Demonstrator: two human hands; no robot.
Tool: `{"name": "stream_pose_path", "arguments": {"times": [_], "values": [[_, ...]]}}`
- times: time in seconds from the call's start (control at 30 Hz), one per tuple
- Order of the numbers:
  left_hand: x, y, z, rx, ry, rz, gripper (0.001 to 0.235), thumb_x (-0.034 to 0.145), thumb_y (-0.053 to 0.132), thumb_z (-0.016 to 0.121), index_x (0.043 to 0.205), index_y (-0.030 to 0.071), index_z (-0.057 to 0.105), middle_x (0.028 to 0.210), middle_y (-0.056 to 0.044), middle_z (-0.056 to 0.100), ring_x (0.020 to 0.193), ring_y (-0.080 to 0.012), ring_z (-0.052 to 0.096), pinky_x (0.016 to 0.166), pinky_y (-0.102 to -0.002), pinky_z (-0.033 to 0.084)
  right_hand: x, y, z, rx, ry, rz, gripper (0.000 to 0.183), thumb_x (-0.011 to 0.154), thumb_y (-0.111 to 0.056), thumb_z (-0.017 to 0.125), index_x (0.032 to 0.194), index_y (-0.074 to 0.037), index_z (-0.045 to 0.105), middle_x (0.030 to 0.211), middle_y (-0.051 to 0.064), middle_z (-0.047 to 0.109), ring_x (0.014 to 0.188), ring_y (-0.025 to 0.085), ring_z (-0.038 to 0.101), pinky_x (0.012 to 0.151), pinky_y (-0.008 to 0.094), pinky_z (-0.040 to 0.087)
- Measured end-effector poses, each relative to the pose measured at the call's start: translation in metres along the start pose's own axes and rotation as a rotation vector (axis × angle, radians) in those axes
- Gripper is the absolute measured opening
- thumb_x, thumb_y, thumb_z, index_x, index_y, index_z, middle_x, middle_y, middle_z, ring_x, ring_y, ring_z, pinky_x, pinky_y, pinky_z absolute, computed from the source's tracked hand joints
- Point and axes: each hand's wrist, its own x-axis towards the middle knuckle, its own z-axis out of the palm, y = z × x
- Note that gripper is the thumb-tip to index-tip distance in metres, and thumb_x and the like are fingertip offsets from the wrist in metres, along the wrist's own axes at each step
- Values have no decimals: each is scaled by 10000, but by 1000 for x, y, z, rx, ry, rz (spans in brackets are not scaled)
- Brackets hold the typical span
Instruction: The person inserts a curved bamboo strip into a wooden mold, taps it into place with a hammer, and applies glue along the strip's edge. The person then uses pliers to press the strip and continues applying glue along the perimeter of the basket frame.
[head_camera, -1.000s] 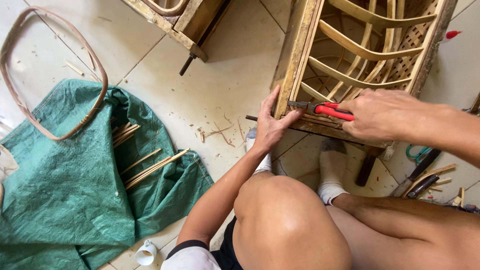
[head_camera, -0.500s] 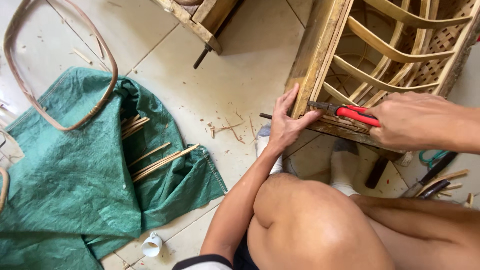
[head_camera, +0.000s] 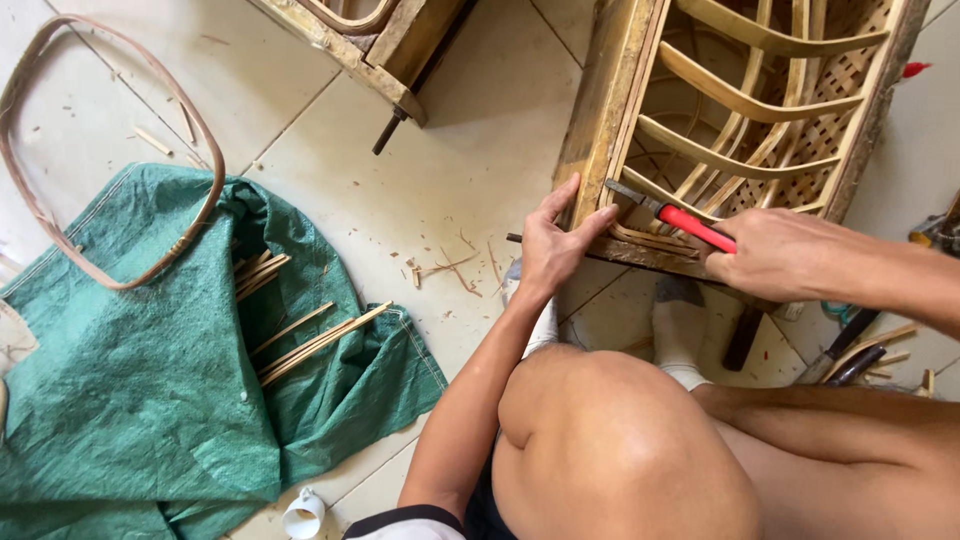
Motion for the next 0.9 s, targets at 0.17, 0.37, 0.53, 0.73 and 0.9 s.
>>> {"name": "stream_pose_path", "arguments": {"times": [0.17, 0.37, 0.53, 0.73, 0.9], "values": [[-2, 3, -5, 20, -12, -4, 746, 831, 303, 849, 1407, -87, 579, 1333, -229, 691, 1202, -236, 682, 1050, -325, 527, -7, -14, -15, -40, 11, 11, 568, 998, -377, 527, 802, 113, 736, 700, 190, 684, 641, 318, 691, 651, 481, 599], [0, 0, -16, -151, -126, -108, 682, 871, 214, 806, 1432, -53, 524, 1367, -208, 650, 1224, -234, 645, 1058, -350, 515, -4, 37, 12, 103, 29, -126, 418, 977, -338, 577, 972, 64, 693, 806, 282, 708, 799, 424, 710, 758, 531, 588], [-29, 1, -38, 361, 93, 287, 444, 973, 134, 762, 1386, 17, 649, 1388, -173, 689, 1315, -294, 659, 1145, -383, 501, -22, 156, 81, 323, 530, -258, 466, 826, -251, 697, 1263, -90, 694, 1192, 127, 657, 905, 283, 710, 808, 410, 559], [-31, 35, -37, 784, -176, 840, 564, 961, 183, 782, 1457, 74, 537, 1444, -152, 592, 1391, -332, 547, 1222, -512, 383, -17, 197, 168, 228, 984, -418, 288, 836, -166, 726, 1109, -75, 721, 1053, 111, 679, 976, 316, 698, 834, 424, 568], [-23, 45, -9, 1083, -572, 943, 633, 924, 61, 671, 1532, 111, 501, 1535, -163, 549, 1456, -327, 507, 1259, -516, 331, -21, 192, 221, 137, 1090, -506, 140, 845, -95, 751, 981, -62, 744, 938, 97, 698, 1035, 343, 688, 856, 437, 576]]}}
